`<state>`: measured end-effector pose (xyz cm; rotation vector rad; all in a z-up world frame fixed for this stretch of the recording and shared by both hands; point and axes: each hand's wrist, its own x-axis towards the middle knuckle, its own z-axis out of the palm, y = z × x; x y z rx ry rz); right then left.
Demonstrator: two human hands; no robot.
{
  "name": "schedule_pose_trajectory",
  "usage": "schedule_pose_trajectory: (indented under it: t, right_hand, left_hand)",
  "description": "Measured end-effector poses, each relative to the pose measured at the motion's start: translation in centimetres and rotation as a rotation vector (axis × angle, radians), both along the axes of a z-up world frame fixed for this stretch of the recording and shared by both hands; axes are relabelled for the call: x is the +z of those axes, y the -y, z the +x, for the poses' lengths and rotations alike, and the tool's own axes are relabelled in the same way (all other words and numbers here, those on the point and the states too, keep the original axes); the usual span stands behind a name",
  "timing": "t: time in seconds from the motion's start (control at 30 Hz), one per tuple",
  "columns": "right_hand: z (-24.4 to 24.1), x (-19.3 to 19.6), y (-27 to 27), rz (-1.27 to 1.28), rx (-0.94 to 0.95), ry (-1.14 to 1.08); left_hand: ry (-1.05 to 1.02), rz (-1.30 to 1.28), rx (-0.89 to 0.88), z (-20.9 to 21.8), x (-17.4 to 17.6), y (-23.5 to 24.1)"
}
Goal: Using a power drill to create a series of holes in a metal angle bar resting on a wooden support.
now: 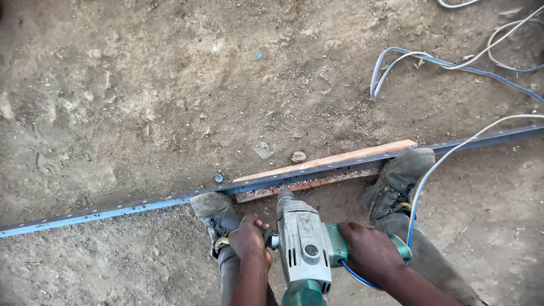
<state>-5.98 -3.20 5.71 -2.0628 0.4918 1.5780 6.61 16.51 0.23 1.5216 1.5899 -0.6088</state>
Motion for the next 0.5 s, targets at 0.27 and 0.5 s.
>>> schedule_pose_trajectory:
  t: [0.27,0.5]
  right_hand:
    - [0.4,0.0,0.5,-0.032,0.06,0.062]
    - [0.2,-0.1,-0.2,-0.047,0.019,0.051]
  left_hand:
    - [-0.004,0.07,0.117,0.4,0.3,1.0]
    - [-0.079,0.056,0.081,2.0,-0.6,0.6]
